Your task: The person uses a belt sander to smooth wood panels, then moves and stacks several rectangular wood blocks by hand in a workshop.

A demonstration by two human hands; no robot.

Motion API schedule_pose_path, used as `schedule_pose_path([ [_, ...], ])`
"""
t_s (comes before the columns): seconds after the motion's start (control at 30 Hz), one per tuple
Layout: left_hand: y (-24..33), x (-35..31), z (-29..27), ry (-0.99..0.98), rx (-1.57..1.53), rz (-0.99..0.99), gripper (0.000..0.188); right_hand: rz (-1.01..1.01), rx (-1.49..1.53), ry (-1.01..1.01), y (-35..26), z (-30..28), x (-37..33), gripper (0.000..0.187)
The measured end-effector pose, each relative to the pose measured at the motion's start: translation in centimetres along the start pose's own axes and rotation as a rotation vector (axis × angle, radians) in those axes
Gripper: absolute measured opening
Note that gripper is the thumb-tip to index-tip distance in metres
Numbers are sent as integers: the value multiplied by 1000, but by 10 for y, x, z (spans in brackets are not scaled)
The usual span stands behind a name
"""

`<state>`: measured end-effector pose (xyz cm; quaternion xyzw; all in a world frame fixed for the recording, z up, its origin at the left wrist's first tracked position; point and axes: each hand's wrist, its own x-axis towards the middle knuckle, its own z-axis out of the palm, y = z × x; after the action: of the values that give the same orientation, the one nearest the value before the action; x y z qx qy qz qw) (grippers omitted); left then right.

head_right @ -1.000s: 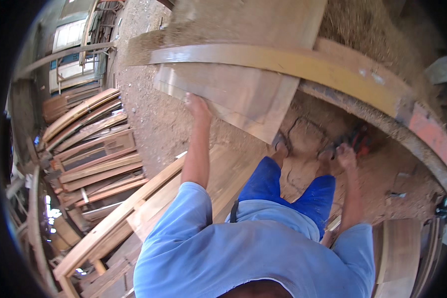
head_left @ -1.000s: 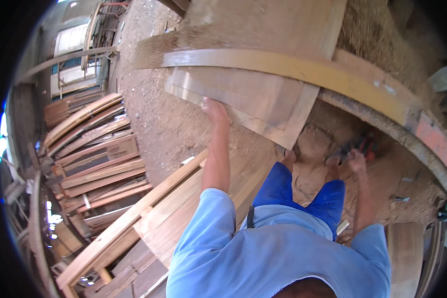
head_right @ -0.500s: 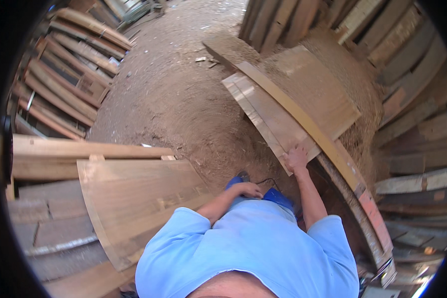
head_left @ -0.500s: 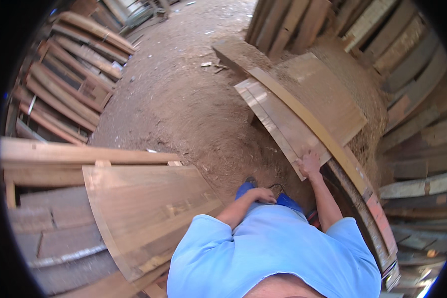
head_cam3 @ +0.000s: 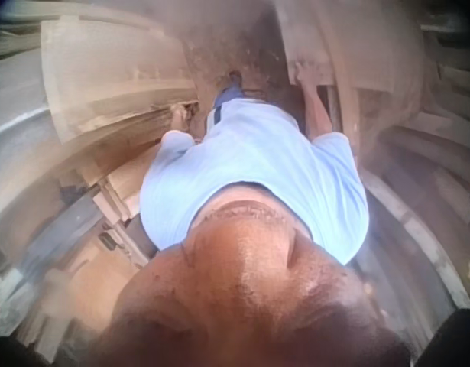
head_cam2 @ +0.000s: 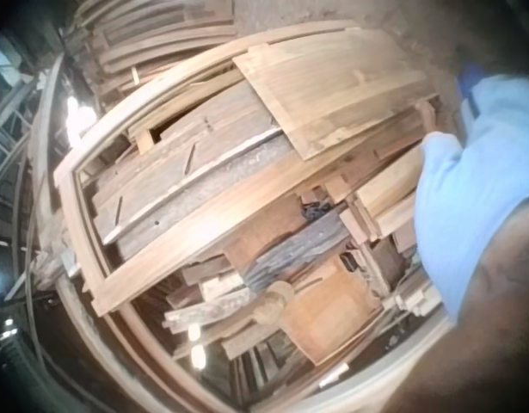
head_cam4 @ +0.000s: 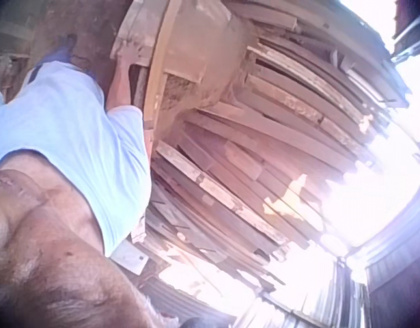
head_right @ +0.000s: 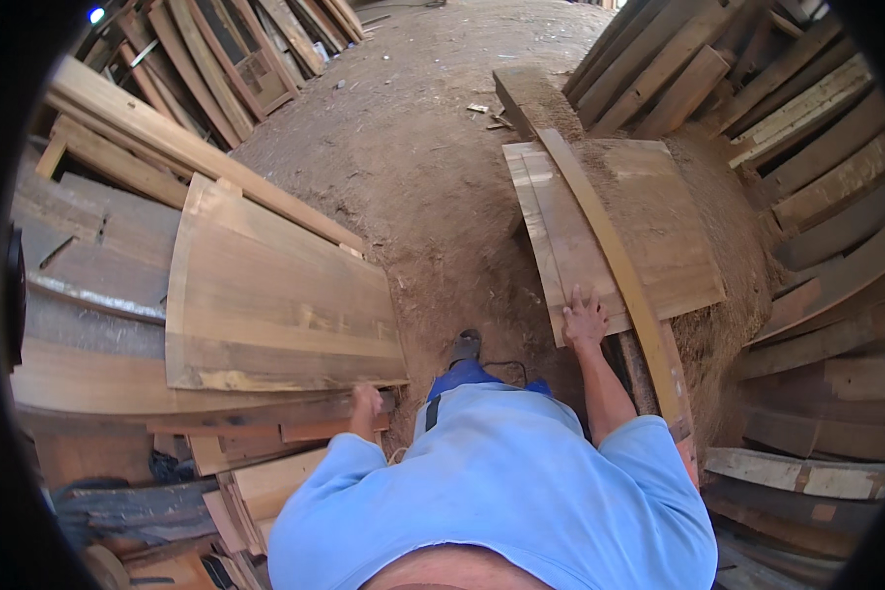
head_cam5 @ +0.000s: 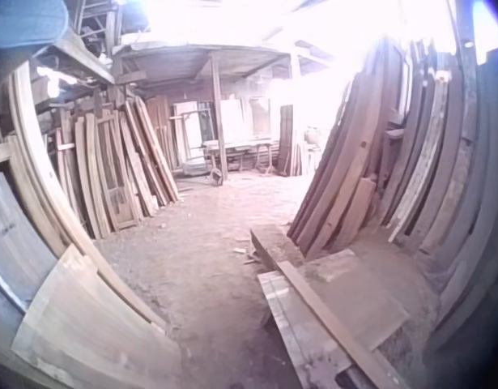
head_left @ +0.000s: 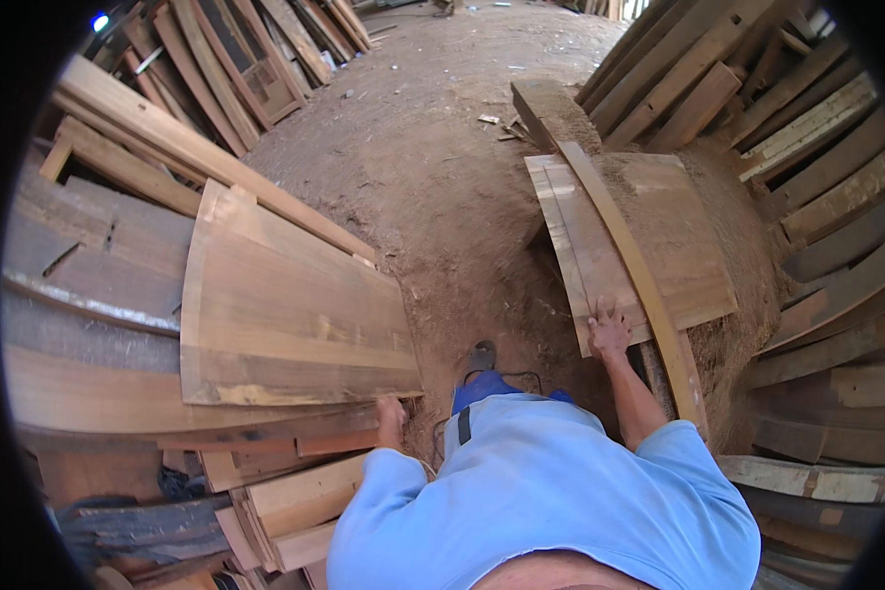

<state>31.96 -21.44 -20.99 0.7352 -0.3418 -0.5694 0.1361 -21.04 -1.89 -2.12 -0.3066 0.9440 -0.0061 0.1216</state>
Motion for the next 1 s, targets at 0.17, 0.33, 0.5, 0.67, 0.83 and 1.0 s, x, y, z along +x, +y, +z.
schedule_pose_path([
  [0.17, -193, -89, 7, -320, 94, -46, 25, -114, -196, -159, -13, 8, 15, 49],
  [0.33, -245, -112, -15, 167, -136, -15, 21, -394, -337, -65, -5, 19, 16, 39],
  [0.5, -143, -117, -64, 458, -1084, -167, 28, -451, -526, 28, -10, -1, 23, 31],
  [0.67, -148, -143, -268, 1461, -814, -29, 63, -550, -370, -164, -28, 24, 39, 32],
  [0.83, -71, -185, -401, 1263, 479, -132, 88, -415, -430, -90, 1, 17, 63, 35],
  [1.0, -95, -186, -477, 951, 506, -489, 85, -243, -554, -241, -42, -15, 36, 32],
])
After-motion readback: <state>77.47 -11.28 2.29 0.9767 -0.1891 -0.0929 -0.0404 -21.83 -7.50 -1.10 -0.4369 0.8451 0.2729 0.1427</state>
